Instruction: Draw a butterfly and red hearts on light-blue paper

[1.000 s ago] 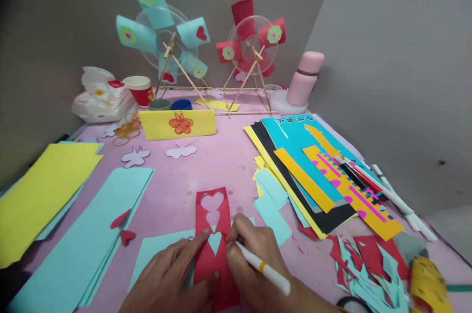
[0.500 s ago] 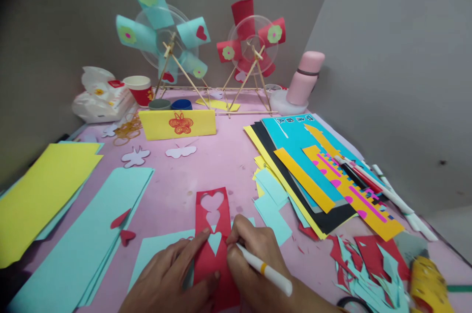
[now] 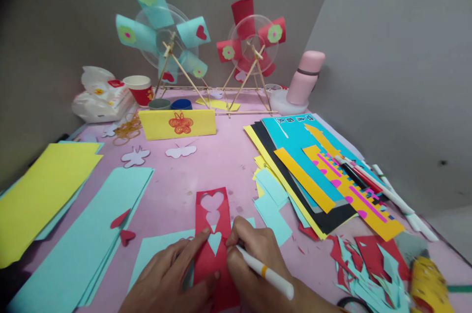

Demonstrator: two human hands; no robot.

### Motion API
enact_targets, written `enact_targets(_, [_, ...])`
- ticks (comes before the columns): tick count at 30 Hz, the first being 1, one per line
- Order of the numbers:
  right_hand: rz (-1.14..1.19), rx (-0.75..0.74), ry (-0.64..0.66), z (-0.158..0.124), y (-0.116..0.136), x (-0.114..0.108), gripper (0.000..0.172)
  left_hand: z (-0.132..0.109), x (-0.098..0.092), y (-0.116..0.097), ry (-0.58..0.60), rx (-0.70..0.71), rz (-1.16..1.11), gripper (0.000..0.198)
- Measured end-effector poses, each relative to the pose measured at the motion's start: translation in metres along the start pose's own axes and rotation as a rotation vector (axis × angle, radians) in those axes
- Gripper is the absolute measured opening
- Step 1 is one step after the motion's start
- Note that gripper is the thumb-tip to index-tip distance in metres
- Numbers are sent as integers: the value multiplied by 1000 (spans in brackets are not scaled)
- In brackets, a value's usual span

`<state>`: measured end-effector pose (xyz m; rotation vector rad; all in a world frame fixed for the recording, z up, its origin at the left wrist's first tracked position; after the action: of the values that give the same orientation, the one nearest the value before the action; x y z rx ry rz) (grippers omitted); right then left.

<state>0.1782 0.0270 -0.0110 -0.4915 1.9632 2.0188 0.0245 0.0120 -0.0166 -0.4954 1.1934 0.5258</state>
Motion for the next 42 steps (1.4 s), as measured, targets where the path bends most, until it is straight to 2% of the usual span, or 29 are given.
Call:
enact_targets(5, [25,40,49,-1,3,-3,8,0,1,0,-39,-14,7,15])
enact_targets(9, [13,53,37,0,6,-4,8,0,1,0,-52,-16,1,17])
enact_targets(18, [-14,-19,1,2,7,-1,7,-2,8,-2,-151,-33,6,21])
enact_targets(25, [17,-4,19,1,5,-1,7,-4,11,-2,-133,-32,-3,19])
enact_targets(38, [47,-72,54,-1,8,0,9,-2,4,-1,-83,-26,-3,20])
enact_targets(42, [57,-56,93,-2,8,1,9,-2,4,-1,-99,-41,1,19])
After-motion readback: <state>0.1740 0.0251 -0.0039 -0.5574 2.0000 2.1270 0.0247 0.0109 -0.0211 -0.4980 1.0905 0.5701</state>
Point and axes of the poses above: each hand's wrist, its own z-axis towards the middle knuckle, its own x-axis out of the palm, y = z × x, the point moved 4 cm from there along z, towards the middle knuckle, and after that the axes turned 1 degree about x, right-handed, at the moved point
